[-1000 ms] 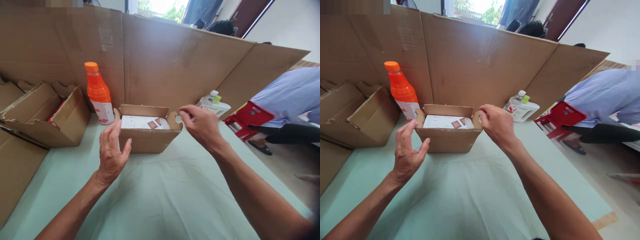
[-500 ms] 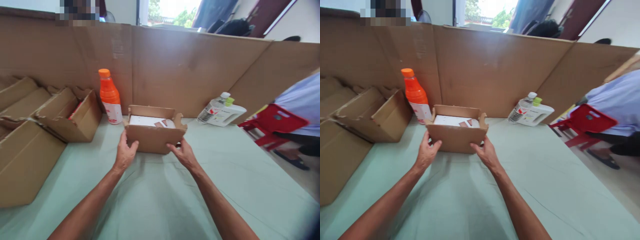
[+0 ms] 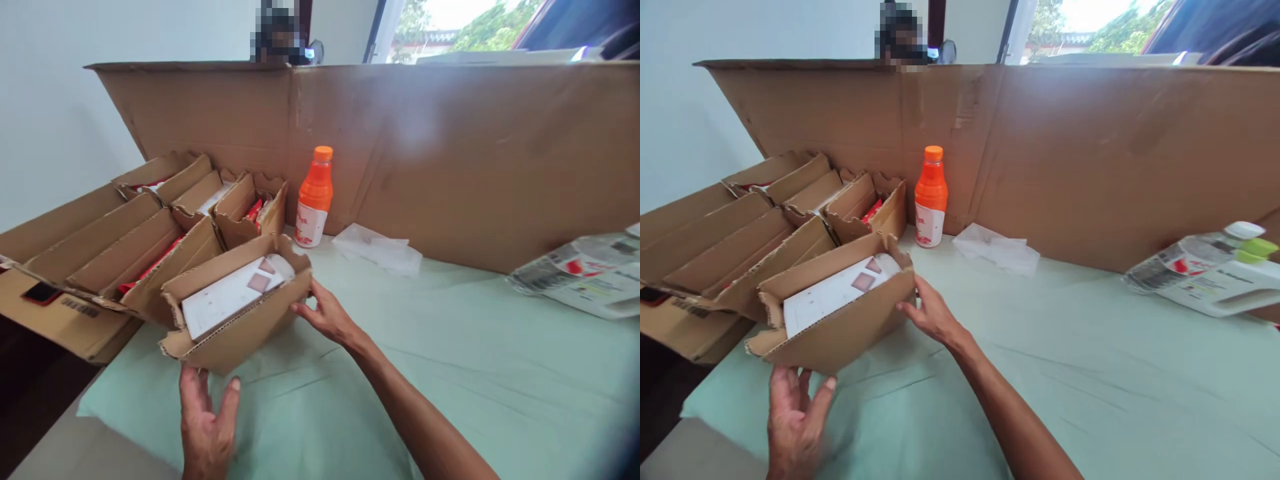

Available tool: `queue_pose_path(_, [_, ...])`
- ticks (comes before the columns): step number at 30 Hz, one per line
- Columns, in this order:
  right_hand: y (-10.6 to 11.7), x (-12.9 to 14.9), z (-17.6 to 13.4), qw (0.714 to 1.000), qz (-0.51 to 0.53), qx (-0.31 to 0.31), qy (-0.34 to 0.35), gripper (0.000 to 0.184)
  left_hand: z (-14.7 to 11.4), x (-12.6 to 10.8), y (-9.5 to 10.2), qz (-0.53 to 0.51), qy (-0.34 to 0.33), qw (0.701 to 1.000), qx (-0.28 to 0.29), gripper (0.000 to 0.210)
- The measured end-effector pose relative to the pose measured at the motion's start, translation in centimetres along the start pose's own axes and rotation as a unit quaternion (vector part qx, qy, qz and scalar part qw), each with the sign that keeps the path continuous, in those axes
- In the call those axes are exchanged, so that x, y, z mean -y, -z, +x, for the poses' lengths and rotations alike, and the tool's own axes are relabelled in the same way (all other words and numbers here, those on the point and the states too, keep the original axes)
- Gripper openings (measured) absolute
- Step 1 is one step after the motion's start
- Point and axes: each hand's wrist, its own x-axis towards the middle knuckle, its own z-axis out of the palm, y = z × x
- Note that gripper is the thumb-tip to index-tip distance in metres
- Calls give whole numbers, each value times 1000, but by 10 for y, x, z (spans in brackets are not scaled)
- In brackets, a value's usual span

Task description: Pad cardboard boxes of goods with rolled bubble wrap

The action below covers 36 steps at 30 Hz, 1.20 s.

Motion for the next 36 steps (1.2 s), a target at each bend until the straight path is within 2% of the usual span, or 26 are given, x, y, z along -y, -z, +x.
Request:
queue_pose_path(2, [-30, -2, 28, 1000, 15, -10, 3, 61, 5, 7, 7, -13, 7, 1000, -18, 75])
queue_pose_path(4, [-59, -9, 38, 999, 19, -40, -28, 65, 8, 17, 8, -29, 29, 999, -16, 77])
queue_pose_path(6, [-86, -19, 36, 996, 27, -68, -54, 68, 7, 28, 6, -39, 56, 998, -7, 78])
queue_pose_path(9, [-120, -31, 25, 994, 43, -85, -52, 73, 6, 40, 3, -44, 68, 997, 7, 79])
queue_pose_path(13, [-149, -32, 19, 998, 28, -57, -20, 78, 14, 41, -3, -47, 55, 997, 10, 77])
queue_pose_path(19, [-159, -19, 9, 996, -89, -4, 8, 84, 24, 43, -9, -27, 47, 998, -16, 78])
queue_pose_path(22, [-157, -11, 4, 989, -144, 23, -8, 85, 22, 54, -5, -36, 81, 996, -1, 77])
queue_pose_path(25, [-154, -4, -3, 981, -190, 39, -15, 74, 15, 66, 3, -31, 135, 990, 31, 74])
queue_pose_path(27, [-150, 0, -14, 976, -213, 49, 1, 64, 8, 70, 8, -14, 149, 988, 48, 72])
queue_pose_path(30, [-146, 8, -45, 969, -237, 70, 31, 59, -4, 68, 13, -1, 125, 989, 76, 69])
queue_pose_path(36, [-156, 39, -139, 954, -232, 154, 110, 58, -17, 61, 24, -8, 119, 986, 118, 63])
